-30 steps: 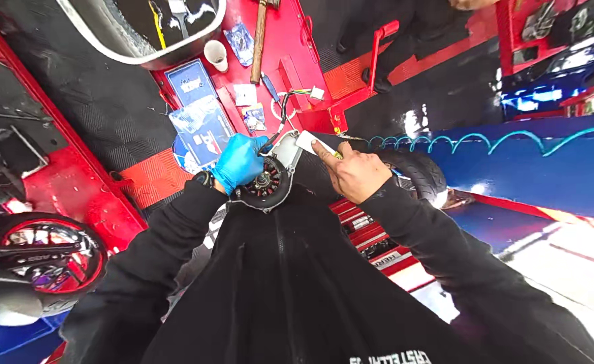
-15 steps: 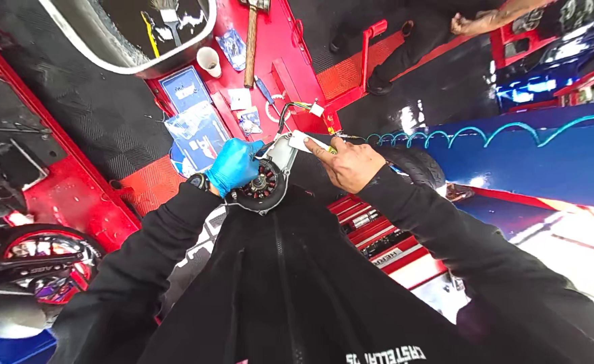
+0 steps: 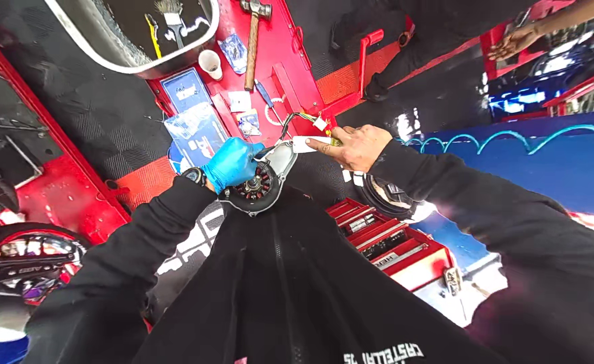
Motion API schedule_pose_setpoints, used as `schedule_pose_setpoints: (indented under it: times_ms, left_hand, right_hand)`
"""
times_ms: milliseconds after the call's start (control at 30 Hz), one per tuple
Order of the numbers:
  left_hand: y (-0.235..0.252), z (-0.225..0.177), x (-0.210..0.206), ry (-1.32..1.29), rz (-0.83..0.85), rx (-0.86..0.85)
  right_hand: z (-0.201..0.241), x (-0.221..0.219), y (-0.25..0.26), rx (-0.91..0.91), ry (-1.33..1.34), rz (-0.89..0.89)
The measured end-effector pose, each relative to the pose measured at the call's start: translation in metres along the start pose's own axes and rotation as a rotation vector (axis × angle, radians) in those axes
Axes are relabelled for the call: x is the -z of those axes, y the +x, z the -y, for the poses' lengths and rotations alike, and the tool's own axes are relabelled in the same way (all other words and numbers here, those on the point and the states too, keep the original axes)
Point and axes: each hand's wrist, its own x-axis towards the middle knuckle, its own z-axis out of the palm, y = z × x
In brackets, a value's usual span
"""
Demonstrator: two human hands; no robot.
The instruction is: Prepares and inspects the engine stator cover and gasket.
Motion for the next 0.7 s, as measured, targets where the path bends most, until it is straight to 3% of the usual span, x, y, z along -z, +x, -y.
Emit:
schedule_pose_setpoints:
  times_ms: [133, 600, 700]
  left_hand:
    - [0.001, 0.002, 0.0, -0.005, 0.013, -0.037]
    - [0.013, 0.003, 0.008, -0.041, 0.126, -0.123]
    - [0.015, 0.005, 0.008, -0.034, 0.139, -0.139]
  right_hand:
    - [-0.011, -0.009, 0.0, 0.099, -0.034, -0.056]
    - [-0.04, 0.012, 0.012, 0.338, -0.195, 0.166]
    - [-0.046, 0.012, 0.015, 0.393, -0.192, 0.138]
